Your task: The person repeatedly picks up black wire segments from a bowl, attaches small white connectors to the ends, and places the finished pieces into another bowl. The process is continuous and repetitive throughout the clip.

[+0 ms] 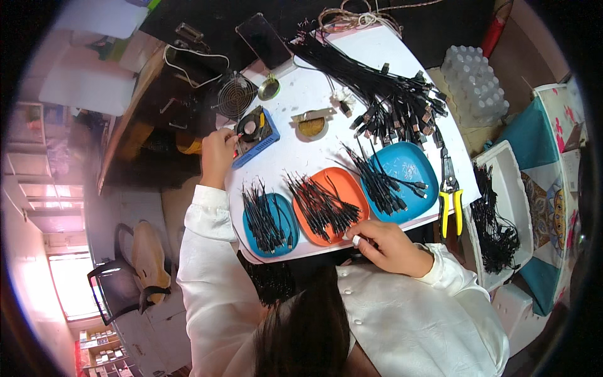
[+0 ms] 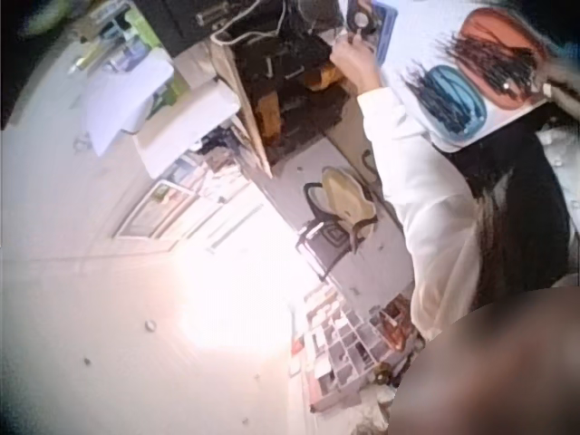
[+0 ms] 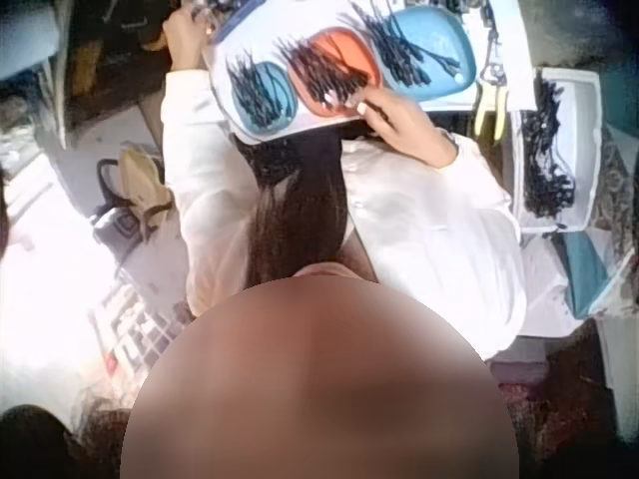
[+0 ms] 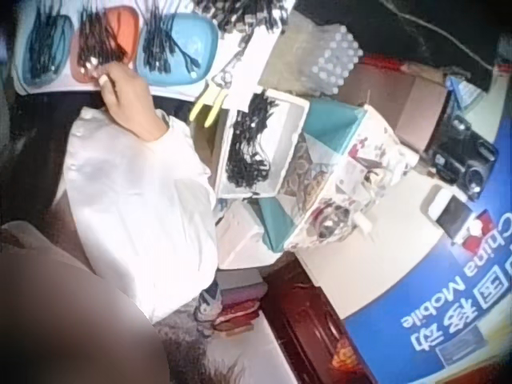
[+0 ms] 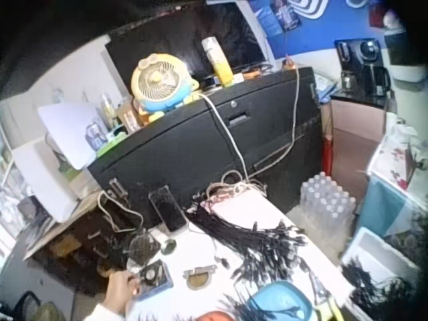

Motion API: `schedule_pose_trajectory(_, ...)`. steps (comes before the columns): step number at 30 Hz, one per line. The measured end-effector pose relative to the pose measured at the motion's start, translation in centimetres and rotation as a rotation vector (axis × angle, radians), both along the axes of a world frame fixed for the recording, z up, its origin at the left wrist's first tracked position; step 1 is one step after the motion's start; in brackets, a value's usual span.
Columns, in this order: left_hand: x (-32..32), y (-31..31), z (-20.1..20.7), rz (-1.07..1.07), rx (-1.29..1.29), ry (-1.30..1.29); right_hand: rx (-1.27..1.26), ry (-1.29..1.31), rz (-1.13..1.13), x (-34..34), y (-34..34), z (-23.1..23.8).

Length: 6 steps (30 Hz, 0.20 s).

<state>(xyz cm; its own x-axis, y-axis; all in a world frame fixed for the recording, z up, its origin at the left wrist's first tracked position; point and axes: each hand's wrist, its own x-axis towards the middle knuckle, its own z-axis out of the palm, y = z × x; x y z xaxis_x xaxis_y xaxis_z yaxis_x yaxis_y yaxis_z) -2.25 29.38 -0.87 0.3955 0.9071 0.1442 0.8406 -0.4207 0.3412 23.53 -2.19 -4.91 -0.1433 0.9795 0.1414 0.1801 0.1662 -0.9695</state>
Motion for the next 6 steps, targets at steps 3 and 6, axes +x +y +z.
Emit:
schedule_pose_trajectory(3,0.03,0.61,-0.32,-0.033,0.033,0.032,-0.003,0.009,0.006,-0.05,0.04,-0.30)
schedule_pose_trajectory(6,0.10,1.17,-0.51,0.013,-0.014,0.065,-0.024,0.024,0.022,-0.05,0.11,-0.73)
